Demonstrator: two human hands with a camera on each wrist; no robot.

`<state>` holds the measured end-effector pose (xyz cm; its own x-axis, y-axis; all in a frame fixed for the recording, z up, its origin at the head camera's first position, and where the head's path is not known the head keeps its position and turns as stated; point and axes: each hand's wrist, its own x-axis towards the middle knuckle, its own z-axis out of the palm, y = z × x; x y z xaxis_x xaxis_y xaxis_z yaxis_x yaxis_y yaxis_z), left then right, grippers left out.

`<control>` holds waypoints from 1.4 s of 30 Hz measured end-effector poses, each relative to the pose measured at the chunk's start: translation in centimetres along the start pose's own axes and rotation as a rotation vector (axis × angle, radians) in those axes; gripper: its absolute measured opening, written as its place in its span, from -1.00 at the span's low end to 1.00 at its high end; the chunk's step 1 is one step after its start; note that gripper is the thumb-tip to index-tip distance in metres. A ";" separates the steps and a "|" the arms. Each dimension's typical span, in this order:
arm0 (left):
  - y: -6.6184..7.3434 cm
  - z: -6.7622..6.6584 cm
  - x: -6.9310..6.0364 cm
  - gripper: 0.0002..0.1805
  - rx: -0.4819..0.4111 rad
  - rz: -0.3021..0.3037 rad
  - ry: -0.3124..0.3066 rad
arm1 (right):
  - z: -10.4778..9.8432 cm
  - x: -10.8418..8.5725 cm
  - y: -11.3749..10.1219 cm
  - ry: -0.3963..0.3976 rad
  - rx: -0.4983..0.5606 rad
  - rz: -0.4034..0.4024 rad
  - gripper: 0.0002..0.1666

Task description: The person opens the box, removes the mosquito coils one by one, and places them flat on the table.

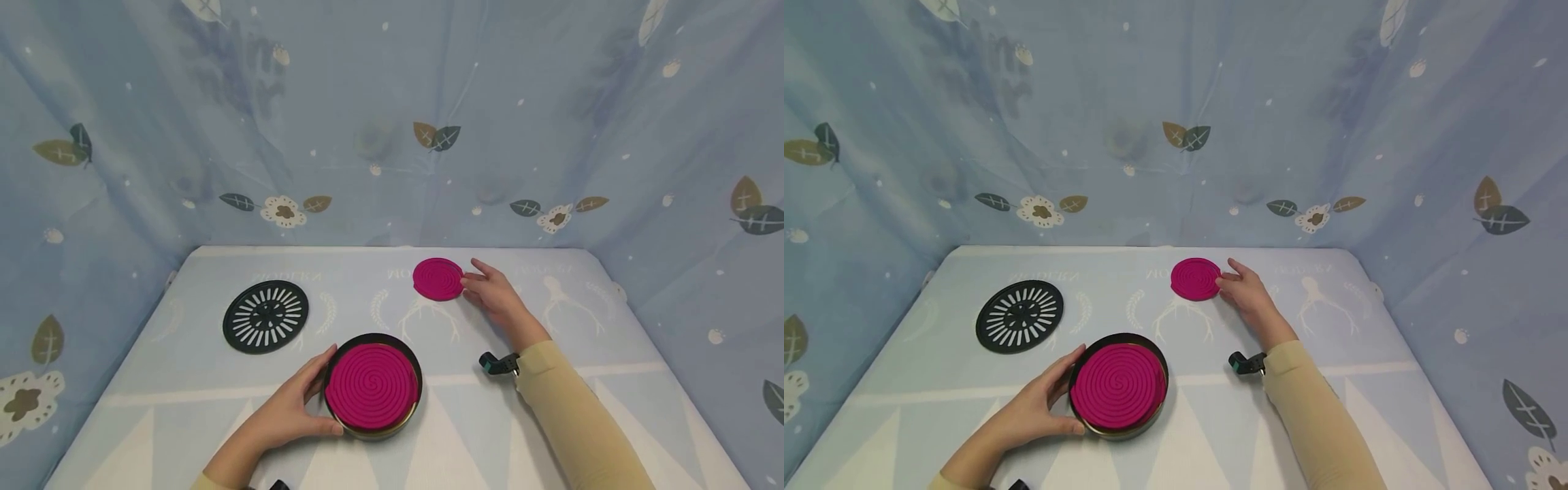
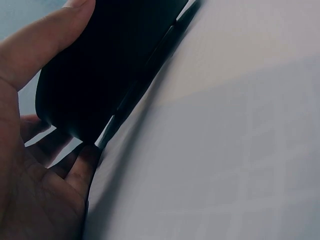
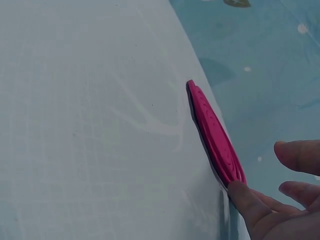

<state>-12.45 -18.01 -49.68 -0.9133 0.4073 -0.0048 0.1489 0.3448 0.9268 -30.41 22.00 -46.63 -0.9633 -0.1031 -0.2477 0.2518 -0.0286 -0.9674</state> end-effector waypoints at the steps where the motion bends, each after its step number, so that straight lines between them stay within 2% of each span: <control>1: 0.0 0.0 0.0 0.37 -0.001 0.005 0.003 | 0.1 0.0 0.0 0.005 0.008 -0.003 -0.12; 8: -0.2 0.0 0.2 0.33 -0.012 0.056 -0.005 | 0.4 -0.1 0.1 0.032 0.037 -0.011 -0.12; 13: -0.3 -0.2 0.7 0.31 0.022 0.082 -0.009 | 0.8 -0.1 -0.2 0.089 -0.015 -0.018 -0.14; 19: -0.1 -0.6 1.4 0.33 0.022 0.076 -0.010 | 0.9 -0.1 -0.8 0.109 -0.019 -0.038 -0.13; 29: -0.1 -0.7 1.6 0.33 0.018 0.072 -0.017 | 1.0 0.1 -0.8 0.104 0.030 -0.045 -0.15; 37: -0.5 -0.3 1.0 0.34 0.033 0.040 -0.004 | 1.0 -0.1 0.1 0.098 0.025 -0.042 -0.16; 42: -0.8 0.0 0.2 0.35 0.000 0.023 -0.005 | 1.0 -1.1 0.8 0.090 -0.034 -0.042 -0.20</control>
<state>-12.70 -18.21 -50.40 -0.9078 0.4192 0.0145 0.1695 0.3350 0.9268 -29.05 21.11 -47.05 -0.9777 -0.0122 -0.2095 0.2095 0.0033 -0.9778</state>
